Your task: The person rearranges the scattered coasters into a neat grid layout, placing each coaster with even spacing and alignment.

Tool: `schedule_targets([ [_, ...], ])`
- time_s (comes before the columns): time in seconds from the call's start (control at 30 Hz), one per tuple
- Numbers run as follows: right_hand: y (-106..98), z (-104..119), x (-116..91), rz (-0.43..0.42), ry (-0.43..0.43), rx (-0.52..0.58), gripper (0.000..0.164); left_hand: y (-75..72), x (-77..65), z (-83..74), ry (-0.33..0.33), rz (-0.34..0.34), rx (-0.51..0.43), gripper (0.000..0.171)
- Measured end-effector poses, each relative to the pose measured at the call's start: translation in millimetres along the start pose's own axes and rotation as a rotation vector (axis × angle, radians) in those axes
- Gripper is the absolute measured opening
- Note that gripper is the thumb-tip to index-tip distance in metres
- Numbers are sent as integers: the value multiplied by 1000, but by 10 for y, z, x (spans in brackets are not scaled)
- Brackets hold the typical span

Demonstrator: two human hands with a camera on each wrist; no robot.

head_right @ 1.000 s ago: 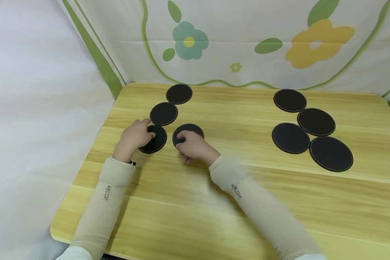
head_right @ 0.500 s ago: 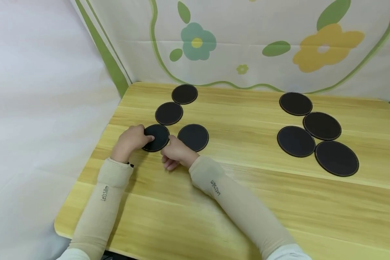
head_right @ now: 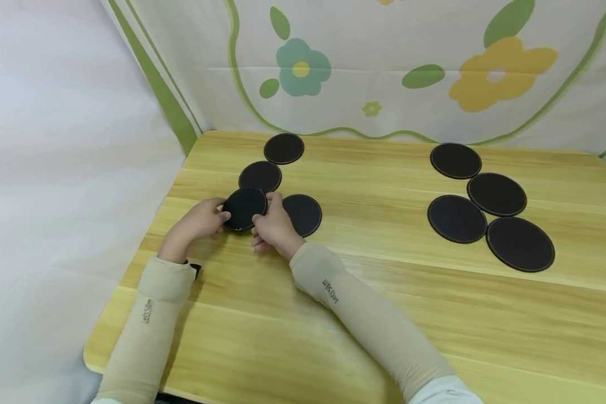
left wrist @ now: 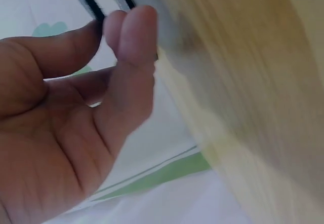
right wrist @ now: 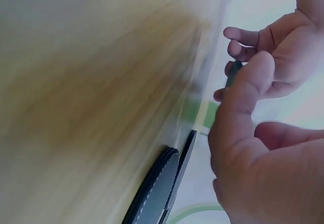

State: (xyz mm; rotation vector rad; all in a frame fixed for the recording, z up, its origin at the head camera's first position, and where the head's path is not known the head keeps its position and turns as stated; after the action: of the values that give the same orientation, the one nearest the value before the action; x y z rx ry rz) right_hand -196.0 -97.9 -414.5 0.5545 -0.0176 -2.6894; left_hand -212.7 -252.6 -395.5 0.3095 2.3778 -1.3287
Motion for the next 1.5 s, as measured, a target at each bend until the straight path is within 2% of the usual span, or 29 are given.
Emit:
schedule_targets([
  [0.2,-95,91,21,-38,-99,41,50,-21,-40,20,37,13,-239,55],
  [0.33,-144,153,18,-34,-144,36,46,-27,-66,-26,59,22,-344,54],
  [0.5,-206,203,-7,-35,-163,3,54,-35,-101,-92,60,9,-422,52],
  [0.7,-305,215,-27,-45,-175,-14,62,-63,-121,-166,76,-42,-419,55],
  [0.97,-386,220,-55,-19,-173,-19,64,-69,-145,-264,136,-72,-399,54],
  [1.17,-444,190,-71,-2,-161,-4,63,-64,-176,-348,184,-75,-388,56],
  [1.3,-464,181,-95,10,-168,-4,64,-47,-191,-417,223,-63,-424,60],
  [1.5,-514,216,-153,9,-214,-26,62,29,-209,-505,240,-24,-490,62],
])
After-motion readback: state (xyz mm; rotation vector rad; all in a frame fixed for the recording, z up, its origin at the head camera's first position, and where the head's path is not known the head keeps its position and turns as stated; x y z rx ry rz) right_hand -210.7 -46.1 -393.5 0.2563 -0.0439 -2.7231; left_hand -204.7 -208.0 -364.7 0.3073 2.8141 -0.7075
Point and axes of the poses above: each hand's wrist, its own x-axis towards the middle knuckle, its own y-axis out of the palm, z = x × y, the point moved 10 cm from there along x, towards the middle knuckle, and after that the axes turned 4 degrees about -y, right-handed, at the moved point
